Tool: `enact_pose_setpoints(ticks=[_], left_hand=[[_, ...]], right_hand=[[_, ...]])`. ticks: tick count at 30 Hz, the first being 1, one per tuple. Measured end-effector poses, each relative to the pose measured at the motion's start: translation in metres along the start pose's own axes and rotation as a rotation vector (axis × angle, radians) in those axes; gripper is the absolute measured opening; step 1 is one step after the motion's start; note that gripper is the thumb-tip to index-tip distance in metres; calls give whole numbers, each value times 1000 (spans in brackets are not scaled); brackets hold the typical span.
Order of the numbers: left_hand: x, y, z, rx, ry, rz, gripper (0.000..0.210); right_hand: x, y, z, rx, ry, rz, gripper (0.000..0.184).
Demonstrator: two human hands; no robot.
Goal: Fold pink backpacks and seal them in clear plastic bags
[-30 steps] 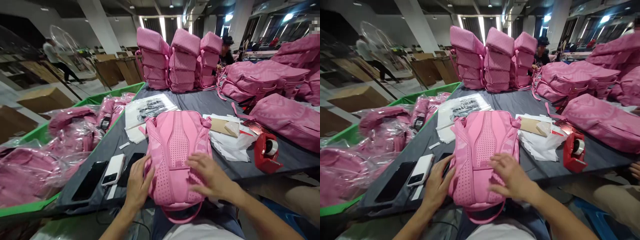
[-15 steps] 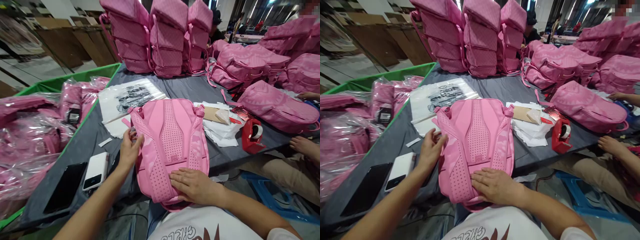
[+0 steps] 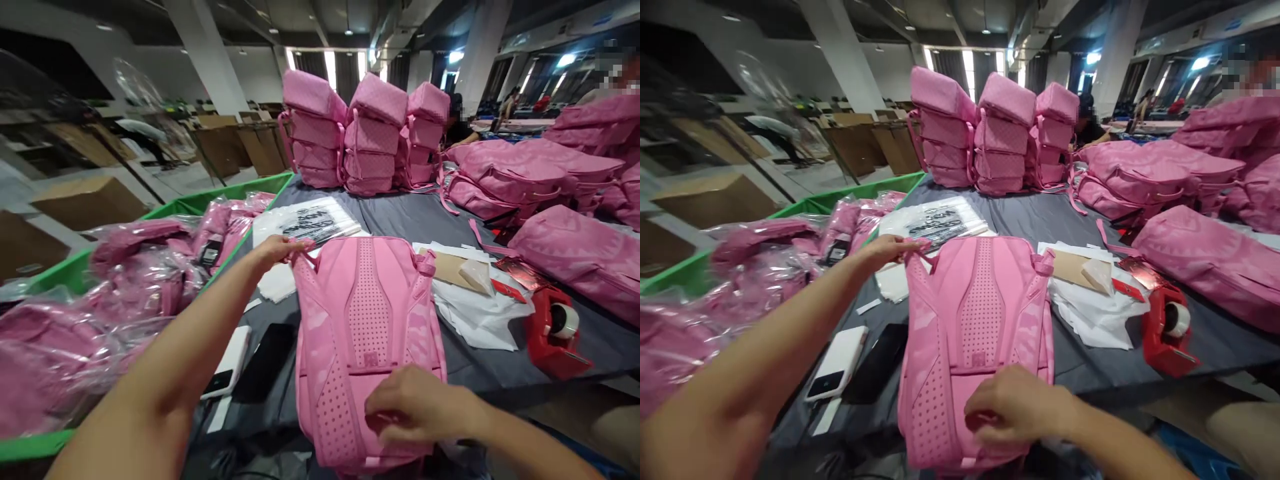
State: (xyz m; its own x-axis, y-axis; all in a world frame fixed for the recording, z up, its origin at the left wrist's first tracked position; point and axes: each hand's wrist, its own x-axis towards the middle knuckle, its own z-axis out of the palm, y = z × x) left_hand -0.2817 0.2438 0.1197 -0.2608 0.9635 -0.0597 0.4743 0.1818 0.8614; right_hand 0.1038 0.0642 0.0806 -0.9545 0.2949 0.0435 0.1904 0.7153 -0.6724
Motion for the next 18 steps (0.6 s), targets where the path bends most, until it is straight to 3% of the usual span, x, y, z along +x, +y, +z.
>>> enact_pose_setpoints(ticks=[3,5,7,9,11,14,18], left_hand=[[-36,-4,-7,-90,8,-3,36],[-54,-8,0,-144,45,4,36],[-63,-11,9,-180,90,-5,36],[-65,-14,15,-197,128,-19,36],[-62,-15,16,-195,147,-42,34],[-57,-21,10,-157,135,-119,25],[-51,-35,6,-150,138,-191,12]], right_hand=[[47,24,-41,61,189,13,21],[99,42,-65,-47,371,15,26],[157,56,-83,-253,471,-15,45],[209,63,-95,-435,461,-71,54],[249,67,-101,-513,351,-114,44],[280,71,-107,-340,311,-10,25],[278,90,-138,-47,570,304,31]])
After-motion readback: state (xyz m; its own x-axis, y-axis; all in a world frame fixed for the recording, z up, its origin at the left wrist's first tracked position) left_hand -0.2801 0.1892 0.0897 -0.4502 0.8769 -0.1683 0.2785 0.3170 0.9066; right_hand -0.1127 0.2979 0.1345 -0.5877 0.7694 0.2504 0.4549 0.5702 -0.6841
